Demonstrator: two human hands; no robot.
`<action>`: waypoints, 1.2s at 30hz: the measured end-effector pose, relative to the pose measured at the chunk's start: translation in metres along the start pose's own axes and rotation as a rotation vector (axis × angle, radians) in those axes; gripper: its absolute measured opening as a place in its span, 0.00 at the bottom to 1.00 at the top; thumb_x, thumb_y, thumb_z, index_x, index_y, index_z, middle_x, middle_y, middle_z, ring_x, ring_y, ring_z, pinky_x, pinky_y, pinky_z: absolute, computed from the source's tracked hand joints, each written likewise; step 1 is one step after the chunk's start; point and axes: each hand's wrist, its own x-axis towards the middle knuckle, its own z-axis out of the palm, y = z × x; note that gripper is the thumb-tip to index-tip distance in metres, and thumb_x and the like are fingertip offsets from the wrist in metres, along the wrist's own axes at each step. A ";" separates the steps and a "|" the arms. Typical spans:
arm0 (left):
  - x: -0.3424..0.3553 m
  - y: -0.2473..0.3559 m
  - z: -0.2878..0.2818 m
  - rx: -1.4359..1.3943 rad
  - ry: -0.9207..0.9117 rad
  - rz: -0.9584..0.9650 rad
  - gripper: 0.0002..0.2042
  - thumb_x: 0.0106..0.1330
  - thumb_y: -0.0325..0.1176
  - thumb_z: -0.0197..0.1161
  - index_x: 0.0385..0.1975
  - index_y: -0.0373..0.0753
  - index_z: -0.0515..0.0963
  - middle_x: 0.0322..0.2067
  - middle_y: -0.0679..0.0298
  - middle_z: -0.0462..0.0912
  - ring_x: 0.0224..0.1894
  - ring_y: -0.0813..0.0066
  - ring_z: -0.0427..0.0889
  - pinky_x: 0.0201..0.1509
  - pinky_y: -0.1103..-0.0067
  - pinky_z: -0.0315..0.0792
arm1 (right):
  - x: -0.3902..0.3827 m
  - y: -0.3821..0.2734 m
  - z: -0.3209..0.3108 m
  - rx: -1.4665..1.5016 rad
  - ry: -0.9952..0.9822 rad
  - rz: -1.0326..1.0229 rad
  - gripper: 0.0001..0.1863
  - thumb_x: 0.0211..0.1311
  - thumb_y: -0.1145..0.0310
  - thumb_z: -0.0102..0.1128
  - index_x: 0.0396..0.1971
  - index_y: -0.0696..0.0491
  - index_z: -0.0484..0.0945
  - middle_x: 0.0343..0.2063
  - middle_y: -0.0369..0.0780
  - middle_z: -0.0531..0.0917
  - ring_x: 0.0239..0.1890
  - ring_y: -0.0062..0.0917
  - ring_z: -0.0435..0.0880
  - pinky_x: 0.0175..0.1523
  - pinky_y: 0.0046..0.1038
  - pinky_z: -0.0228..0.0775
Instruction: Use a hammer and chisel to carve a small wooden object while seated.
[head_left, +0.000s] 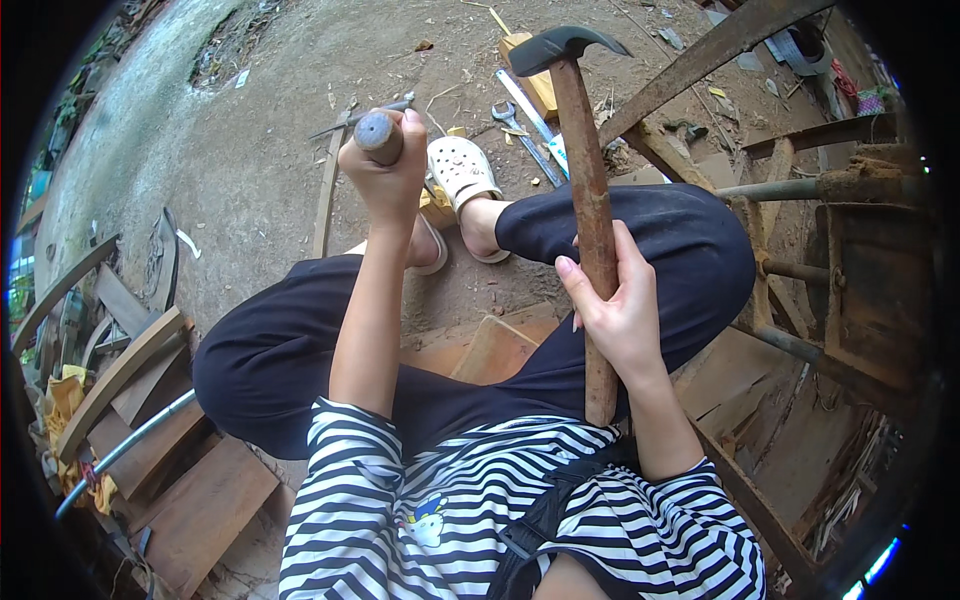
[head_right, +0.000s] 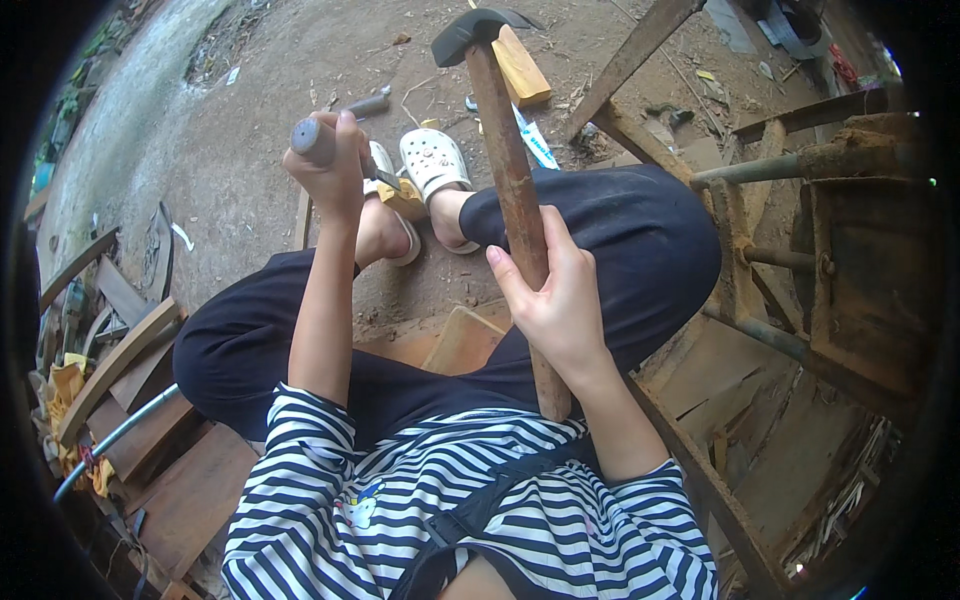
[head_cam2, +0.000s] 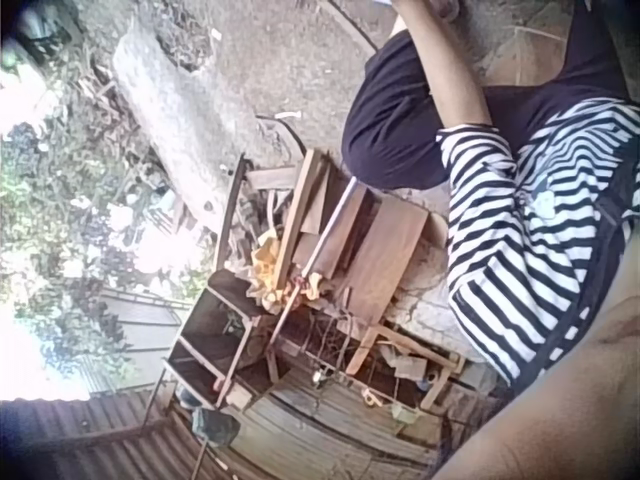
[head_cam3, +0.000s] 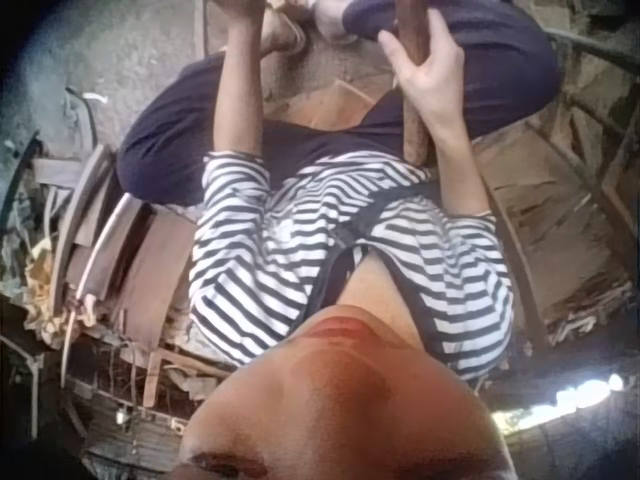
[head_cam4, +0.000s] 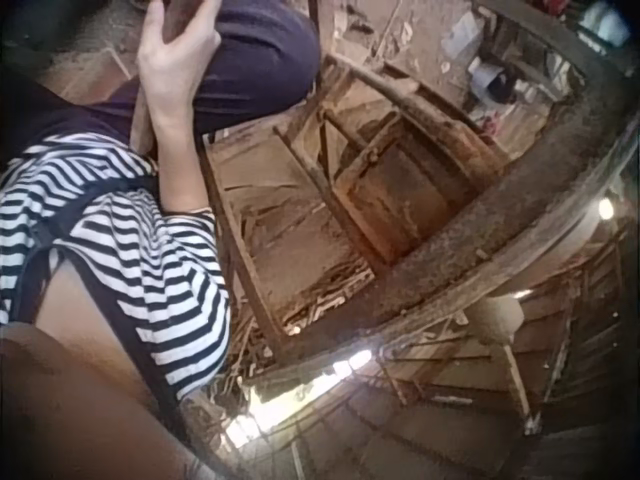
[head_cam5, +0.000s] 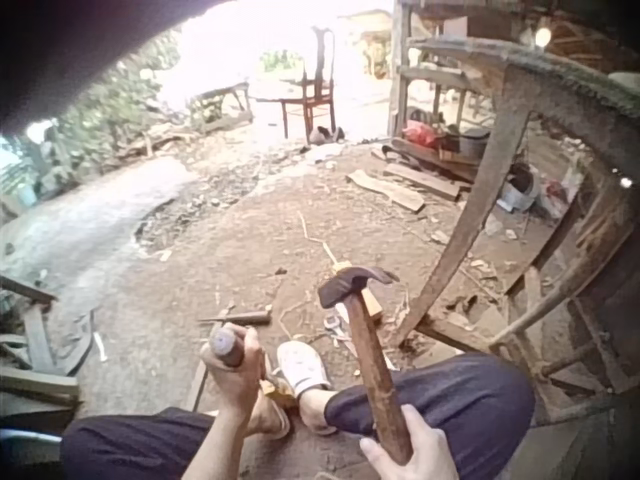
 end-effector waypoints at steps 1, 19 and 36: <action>-0.001 -0.001 0.000 0.003 -0.002 0.009 0.08 0.62 0.25 0.60 0.20 0.35 0.75 0.12 0.69 0.73 0.14 0.85 0.72 0.17 0.86 0.64 | 0.000 0.000 0.001 0.001 0.001 0.001 0.12 0.60 0.74 0.63 0.41 0.61 0.72 0.24 0.41 0.81 0.30 0.16 0.79 0.37 0.22 0.70; -0.003 0.006 0.001 0.018 -0.030 0.040 0.10 0.62 0.25 0.62 0.18 0.35 0.75 0.13 0.71 0.74 0.16 0.88 0.73 0.19 0.86 0.64 | -0.014 -0.064 -0.022 -0.084 -0.059 -0.170 0.11 0.63 0.71 0.62 0.41 0.60 0.72 0.20 0.37 0.78 0.22 0.14 0.76 0.29 0.19 0.66; -0.004 0.013 0.011 -0.048 -0.057 0.086 0.09 0.55 0.26 0.65 0.19 0.34 0.71 0.13 0.61 0.71 0.17 0.83 0.70 0.23 0.78 0.67 | -0.017 -0.079 -0.005 -0.485 -0.233 -0.294 0.11 0.62 0.75 0.60 0.42 0.59 0.71 0.15 0.41 0.74 0.13 0.24 0.73 0.22 0.25 0.61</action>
